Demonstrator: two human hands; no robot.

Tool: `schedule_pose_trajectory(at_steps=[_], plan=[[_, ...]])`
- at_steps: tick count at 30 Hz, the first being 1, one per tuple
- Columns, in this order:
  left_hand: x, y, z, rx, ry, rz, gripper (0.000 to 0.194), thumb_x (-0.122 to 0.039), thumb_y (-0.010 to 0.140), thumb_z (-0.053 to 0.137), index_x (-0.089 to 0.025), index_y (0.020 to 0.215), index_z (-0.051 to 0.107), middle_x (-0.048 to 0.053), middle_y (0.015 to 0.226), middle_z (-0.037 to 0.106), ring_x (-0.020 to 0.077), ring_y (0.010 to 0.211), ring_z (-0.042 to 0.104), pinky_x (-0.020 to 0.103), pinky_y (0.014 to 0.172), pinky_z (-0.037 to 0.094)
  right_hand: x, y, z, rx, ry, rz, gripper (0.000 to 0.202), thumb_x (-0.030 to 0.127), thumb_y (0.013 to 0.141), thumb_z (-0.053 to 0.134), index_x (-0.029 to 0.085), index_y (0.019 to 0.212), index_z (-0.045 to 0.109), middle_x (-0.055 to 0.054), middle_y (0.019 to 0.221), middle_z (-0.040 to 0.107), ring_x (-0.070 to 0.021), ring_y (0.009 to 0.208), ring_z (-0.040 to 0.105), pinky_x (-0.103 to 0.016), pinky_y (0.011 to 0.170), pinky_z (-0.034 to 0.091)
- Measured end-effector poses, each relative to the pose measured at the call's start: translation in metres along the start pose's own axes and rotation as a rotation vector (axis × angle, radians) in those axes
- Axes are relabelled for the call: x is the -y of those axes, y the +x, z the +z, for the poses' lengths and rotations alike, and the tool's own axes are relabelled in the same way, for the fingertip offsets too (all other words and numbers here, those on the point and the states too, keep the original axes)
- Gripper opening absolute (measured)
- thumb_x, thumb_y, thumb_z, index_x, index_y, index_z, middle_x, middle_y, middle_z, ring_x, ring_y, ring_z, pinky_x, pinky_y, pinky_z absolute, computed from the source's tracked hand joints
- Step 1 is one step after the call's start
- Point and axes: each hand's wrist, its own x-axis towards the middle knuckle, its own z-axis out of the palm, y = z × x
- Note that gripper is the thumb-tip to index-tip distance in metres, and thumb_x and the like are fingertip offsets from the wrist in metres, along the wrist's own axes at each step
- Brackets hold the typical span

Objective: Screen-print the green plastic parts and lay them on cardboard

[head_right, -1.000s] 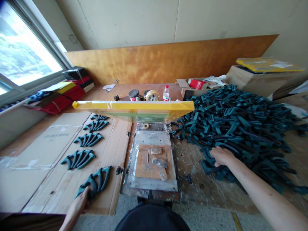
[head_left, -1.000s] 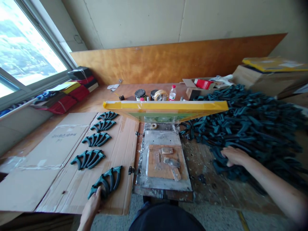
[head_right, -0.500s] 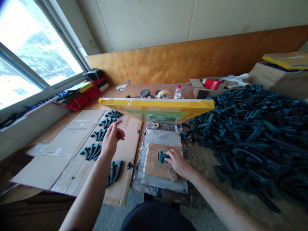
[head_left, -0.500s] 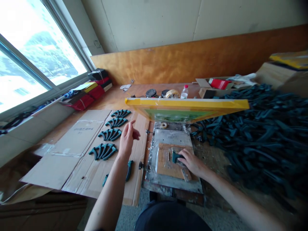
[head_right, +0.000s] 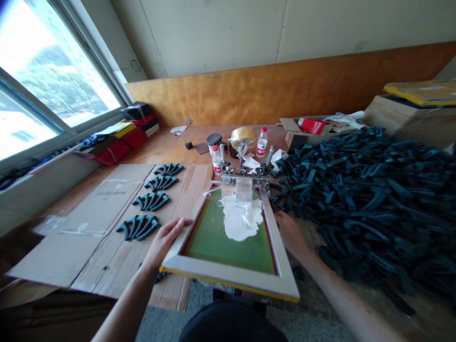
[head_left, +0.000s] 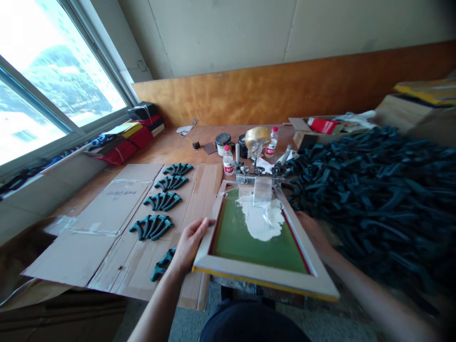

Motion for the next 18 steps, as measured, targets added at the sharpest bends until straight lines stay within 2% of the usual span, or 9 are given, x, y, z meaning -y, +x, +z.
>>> schedule_pose_trajectory(at_steps=[2,4,6,7,9,11,12,15,18], plan=[[0.041,-0.002,-0.003,0.039,0.039,-0.074,0.066,-0.056,0.077,0.061,-0.016,0.129,0.055,0.000,0.074,0.066,0.0161,0.067,0.061,0.023,0.058,0.045,0.000,0.021,-0.015,-0.076,0.014,0.014,0.034,0.036,0.093,0.041,0.021,0.114,0.063,-0.010,0.103,0.063,-0.0249,0.088,0.062,-0.036,0.075,0.052],[0.076,0.002,-0.001,0.020,0.129,-0.076,0.073,-0.055,0.079,0.058,-0.019,0.141,0.042,-0.003,0.068,0.062,0.0146,0.062,0.058,0.023,0.057,0.043,0.018,0.045,-0.023,-0.128,0.000,-0.046,0.045,0.041,0.087,0.056,0.018,0.126,0.053,-0.013,0.120,0.056,-0.0272,0.104,0.057,-0.037,0.084,0.050],[0.098,0.009,0.001,-0.033,0.269,-0.049,0.068,-0.050,0.082,0.054,-0.020,0.142,0.040,-0.004,0.064,0.058,0.0136,0.059,0.055,0.023,0.056,0.041,0.046,0.064,-0.023,-0.074,-0.077,-0.131,0.055,0.036,0.079,0.068,0.017,0.128,0.050,-0.014,0.124,0.053,-0.0287,0.112,0.052,-0.037,0.088,0.047],[0.105,0.012,0.002,-0.055,0.335,-0.038,0.065,-0.048,0.083,0.052,-0.020,0.141,0.042,-0.004,0.064,0.058,0.0139,0.059,0.055,0.023,0.056,0.041,0.060,0.070,-0.020,-0.001,-0.121,-0.154,0.049,0.032,0.078,0.070,0.018,0.122,0.052,-0.012,0.118,0.056,-0.0280,0.110,0.052,-0.036,0.087,0.047],[0.112,0.016,0.002,-0.063,0.419,-0.022,0.061,-0.046,0.085,0.049,-0.019,0.139,0.045,-0.003,0.066,0.059,0.0154,0.062,0.056,0.024,0.058,0.041,0.081,0.070,-0.011,0.160,-0.181,-0.164,0.026,0.024,0.080,0.068,0.020,0.103,0.058,-0.008,0.099,0.062,-0.0245,0.095,0.057,-0.032,0.079,0.047],[0.114,0.017,0.002,-0.055,0.452,-0.011,0.059,-0.047,0.086,0.048,-0.019,0.138,0.046,-0.001,0.068,0.061,0.0168,0.065,0.058,0.025,0.060,0.041,0.090,0.055,-0.002,0.248,-0.202,-0.210,0.007,0.017,0.083,0.062,0.019,0.089,0.058,-0.006,0.086,0.062,-0.0225,0.085,0.057,-0.030,0.073,0.046],[0.114,0.016,0.001,-0.052,0.456,-0.008,0.059,-0.047,0.086,0.047,-0.019,0.137,0.047,-0.001,0.069,0.062,0.0172,0.066,0.058,0.026,0.061,0.042,0.091,0.043,0.001,0.259,-0.203,-0.265,0.005,0.014,0.083,0.058,0.018,0.085,0.058,-0.007,0.084,0.062,-0.0224,0.084,0.056,-0.030,0.072,0.045],[0.115,0.016,0.001,-0.055,0.446,-0.012,0.058,-0.048,0.087,0.046,-0.018,0.136,0.048,0.001,0.073,0.064,0.0180,0.069,0.059,0.027,0.066,0.043,0.085,0.011,0.000,0.276,-0.157,-0.539,0.016,0.006,0.084,0.047,0.017,0.081,0.058,-0.008,0.081,0.060,-0.0221,0.084,0.054,-0.031,0.071,0.043],[0.116,0.016,0.001,-0.069,0.426,-0.018,0.057,-0.048,0.086,0.048,-0.017,0.135,0.050,0.001,0.075,0.064,0.0182,0.072,0.060,0.027,0.068,0.043,0.082,0.002,-0.013,0.370,-0.087,-0.715,0.020,0.006,0.084,0.044,0.018,0.078,0.059,-0.006,0.078,0.060,-0.0196,0.078,0.052,-0.029,0.066,0.041]])
